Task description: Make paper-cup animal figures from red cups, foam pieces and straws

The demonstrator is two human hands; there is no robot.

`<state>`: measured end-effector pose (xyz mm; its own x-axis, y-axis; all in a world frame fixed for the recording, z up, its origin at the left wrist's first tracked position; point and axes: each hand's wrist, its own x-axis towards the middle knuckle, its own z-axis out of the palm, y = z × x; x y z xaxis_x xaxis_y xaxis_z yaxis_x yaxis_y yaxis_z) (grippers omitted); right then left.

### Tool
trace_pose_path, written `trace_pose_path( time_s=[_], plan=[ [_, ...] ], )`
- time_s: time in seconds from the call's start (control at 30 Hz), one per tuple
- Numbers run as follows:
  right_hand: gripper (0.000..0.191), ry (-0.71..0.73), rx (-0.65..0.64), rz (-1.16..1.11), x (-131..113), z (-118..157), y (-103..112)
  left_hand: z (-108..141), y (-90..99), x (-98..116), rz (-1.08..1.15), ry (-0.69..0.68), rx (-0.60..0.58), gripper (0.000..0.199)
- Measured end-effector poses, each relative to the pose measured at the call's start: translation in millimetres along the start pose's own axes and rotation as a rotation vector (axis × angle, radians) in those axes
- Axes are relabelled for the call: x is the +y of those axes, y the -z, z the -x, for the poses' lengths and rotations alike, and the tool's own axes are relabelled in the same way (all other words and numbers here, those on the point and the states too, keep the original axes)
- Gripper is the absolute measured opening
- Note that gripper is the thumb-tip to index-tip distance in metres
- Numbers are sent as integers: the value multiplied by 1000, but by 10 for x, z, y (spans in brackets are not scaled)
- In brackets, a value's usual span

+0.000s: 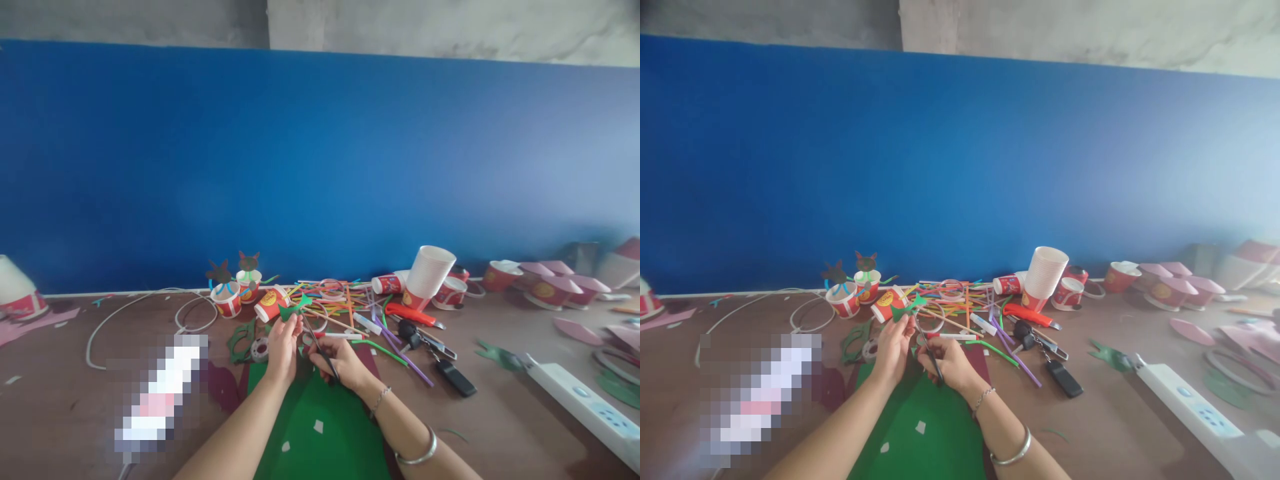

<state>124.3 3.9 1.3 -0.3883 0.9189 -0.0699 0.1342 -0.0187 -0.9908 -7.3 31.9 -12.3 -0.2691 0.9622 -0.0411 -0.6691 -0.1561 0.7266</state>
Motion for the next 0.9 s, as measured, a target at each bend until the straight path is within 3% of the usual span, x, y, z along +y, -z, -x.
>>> trace_pose_path(
  time_s=[0.1,0.27,0.43,0.6,0.9],
  plan=[
    [18,33,4,-43,5,-10,9,20,-17,-21,-5,28,-31,23],
    [16,11,-41,12,22,-1,26,1,-4,27,30,14,69,25],
    [22,9,-42,4,19,-6,26,13,-29,63,65,22,50,25],
    [26,26,-16,-30,-9,-8,30,80,-83,48,-15,62,-61,23],
    [34,112,11,-99,-48,-4,35,275,-184,118,-165,258,-333,31]
  ],
)
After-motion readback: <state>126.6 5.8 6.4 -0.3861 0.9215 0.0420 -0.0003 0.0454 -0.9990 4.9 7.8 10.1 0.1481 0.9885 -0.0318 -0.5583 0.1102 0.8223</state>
